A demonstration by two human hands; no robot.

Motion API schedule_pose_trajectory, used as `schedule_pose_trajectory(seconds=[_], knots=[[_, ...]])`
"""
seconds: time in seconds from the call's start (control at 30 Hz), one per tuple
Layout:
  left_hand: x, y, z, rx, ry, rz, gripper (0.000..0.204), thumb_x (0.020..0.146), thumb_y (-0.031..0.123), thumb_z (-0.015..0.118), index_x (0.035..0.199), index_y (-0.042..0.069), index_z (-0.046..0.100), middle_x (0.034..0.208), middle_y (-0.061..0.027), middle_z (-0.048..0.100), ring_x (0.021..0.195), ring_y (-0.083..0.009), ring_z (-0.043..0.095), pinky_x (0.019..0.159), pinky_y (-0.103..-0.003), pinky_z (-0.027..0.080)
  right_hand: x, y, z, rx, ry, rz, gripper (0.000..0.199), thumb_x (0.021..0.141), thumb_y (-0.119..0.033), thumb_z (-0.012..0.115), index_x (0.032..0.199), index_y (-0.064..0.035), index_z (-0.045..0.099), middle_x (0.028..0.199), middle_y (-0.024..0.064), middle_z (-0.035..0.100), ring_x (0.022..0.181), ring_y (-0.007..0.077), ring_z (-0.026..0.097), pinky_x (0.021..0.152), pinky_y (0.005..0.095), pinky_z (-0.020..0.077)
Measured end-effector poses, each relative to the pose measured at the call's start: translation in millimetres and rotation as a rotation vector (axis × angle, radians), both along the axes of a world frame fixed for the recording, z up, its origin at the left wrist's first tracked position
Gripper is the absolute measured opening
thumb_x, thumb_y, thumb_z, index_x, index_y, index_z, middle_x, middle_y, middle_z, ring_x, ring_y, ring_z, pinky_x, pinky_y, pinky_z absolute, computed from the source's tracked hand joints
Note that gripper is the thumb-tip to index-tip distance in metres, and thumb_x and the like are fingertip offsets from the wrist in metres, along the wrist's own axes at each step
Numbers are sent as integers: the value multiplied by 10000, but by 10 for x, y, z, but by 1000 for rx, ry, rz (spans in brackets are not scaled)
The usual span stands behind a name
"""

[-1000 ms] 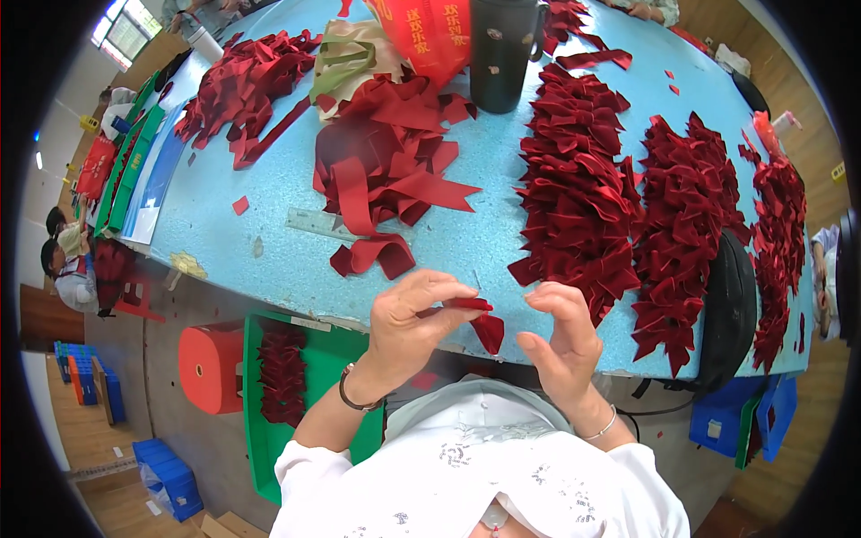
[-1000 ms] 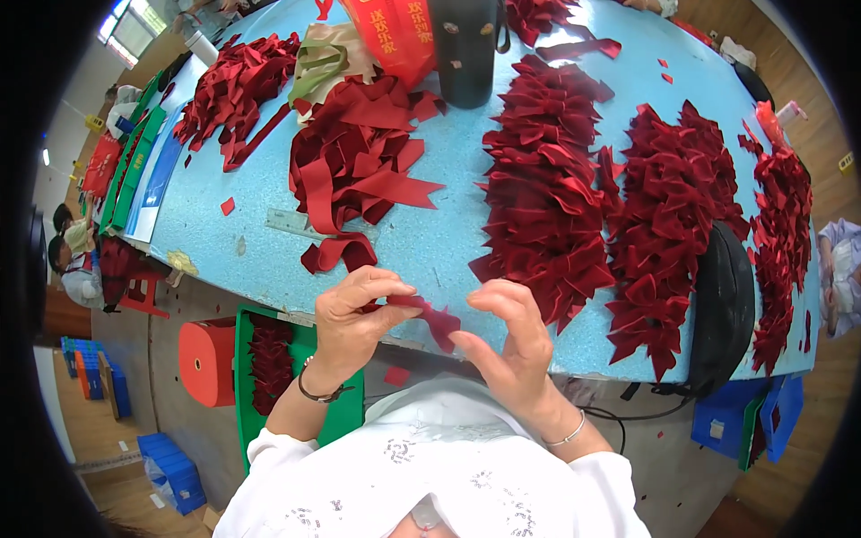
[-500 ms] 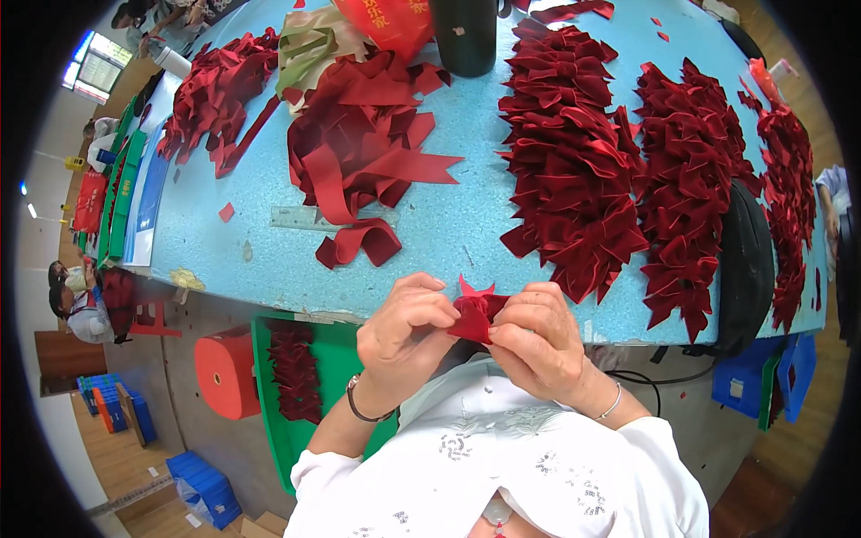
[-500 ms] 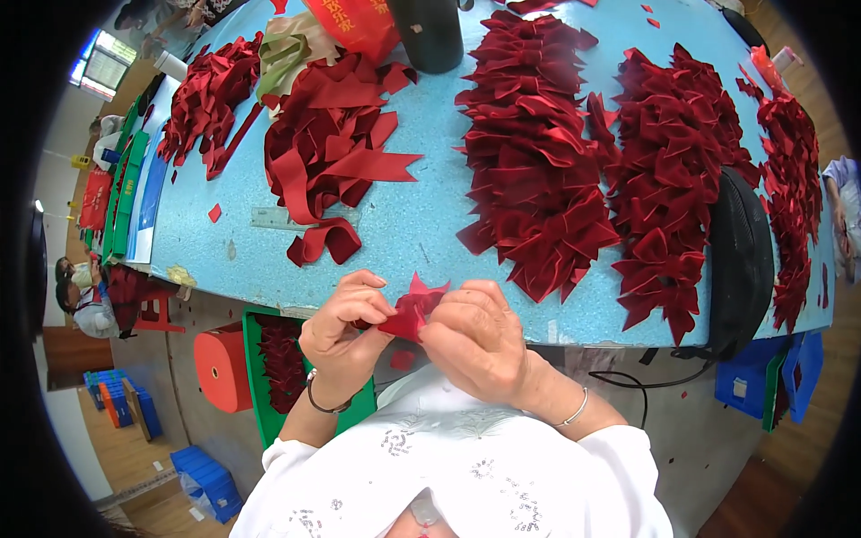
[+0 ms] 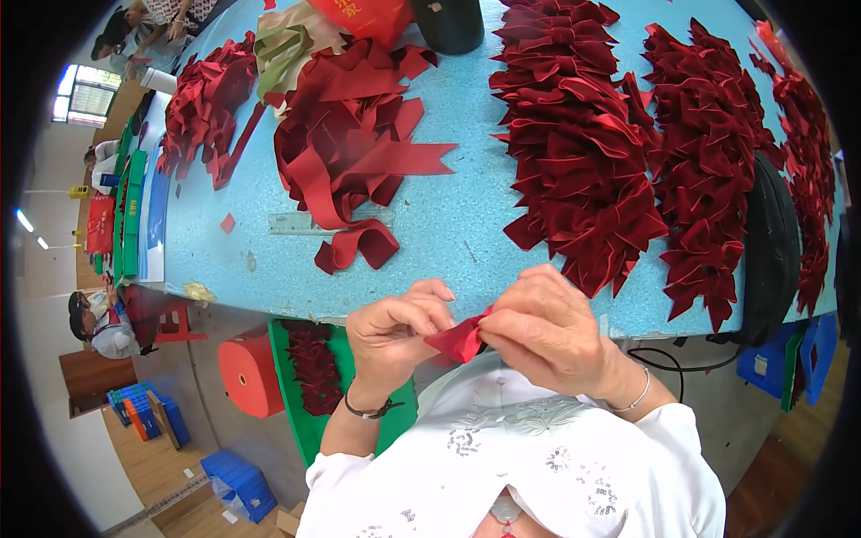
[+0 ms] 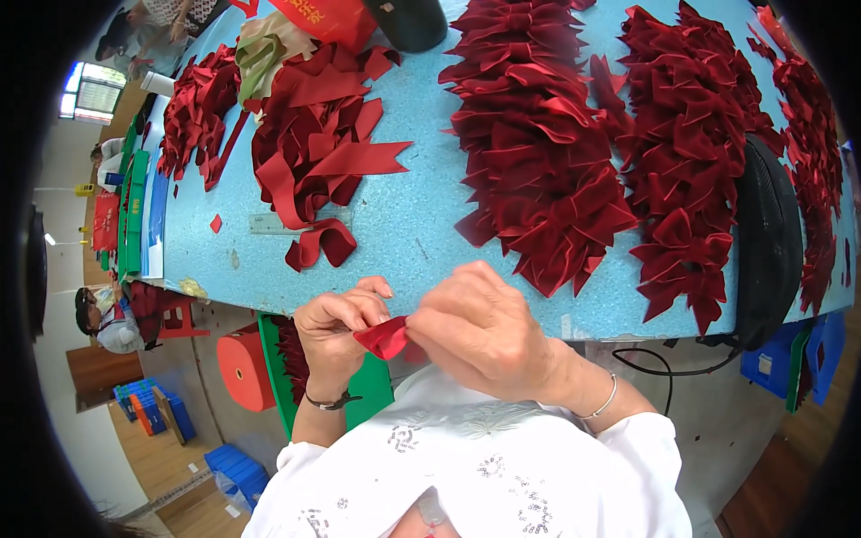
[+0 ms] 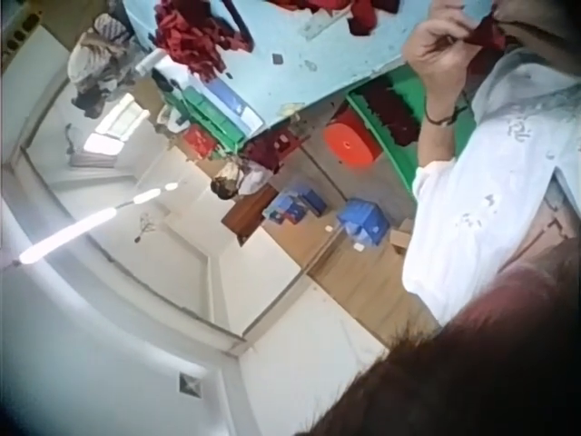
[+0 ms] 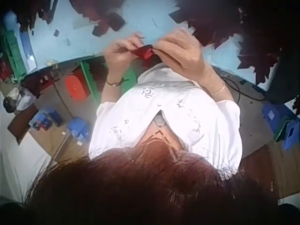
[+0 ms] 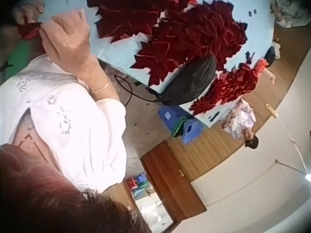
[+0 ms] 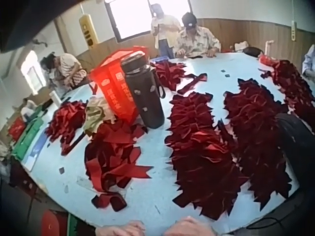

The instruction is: The person is manually folding and shaping red ribbon pieces into decorative bows.

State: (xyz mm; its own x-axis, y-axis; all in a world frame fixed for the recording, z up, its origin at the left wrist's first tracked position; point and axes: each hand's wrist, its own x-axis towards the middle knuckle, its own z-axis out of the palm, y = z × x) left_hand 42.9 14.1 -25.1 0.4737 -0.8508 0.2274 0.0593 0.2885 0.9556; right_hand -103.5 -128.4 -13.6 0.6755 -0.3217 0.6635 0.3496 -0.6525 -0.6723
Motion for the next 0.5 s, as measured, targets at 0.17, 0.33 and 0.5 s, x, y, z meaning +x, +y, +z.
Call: schedule_pose_trajectory(seconds=[0.17, 0.33, 0.5], knots=[[2, -13, 27, 13, 35, -39, 197, 681, -107, 683, 700, 41, 554, 694, -90, 646, 658, -164, 600, 843, -453, 423, 34, -36, 25, -19, 48, 101, 249, 656, 40, 700, 882, 3, 602, 785, 84, 580, 656, 210, 543, 615, 348, 433], [35, -48, -5, -1, 79, -122, 191, 683, -62, 717, 705, 50, 564, 699, -86, 653, 655, -166, 609, 851, -457, 413, 45, -59, -47, 80, 62, 206, 252, 632, 53, 688, 863, -1, 602, 763, 73, 583, 641, 209, 540, 624, 346, 435], [43, -41, -74, -35, 202, -208, 189, 682, -24, 737, 710, 61, 572, 698, -81, 654, 650, -164, 607, 857, -450, 404, 20, -33, -44, 232, 88, 230, 242, 605, 71, 666, 827, -5, 605, 747, 66, 582, 624, 209, 536, 635, 344, 438]])
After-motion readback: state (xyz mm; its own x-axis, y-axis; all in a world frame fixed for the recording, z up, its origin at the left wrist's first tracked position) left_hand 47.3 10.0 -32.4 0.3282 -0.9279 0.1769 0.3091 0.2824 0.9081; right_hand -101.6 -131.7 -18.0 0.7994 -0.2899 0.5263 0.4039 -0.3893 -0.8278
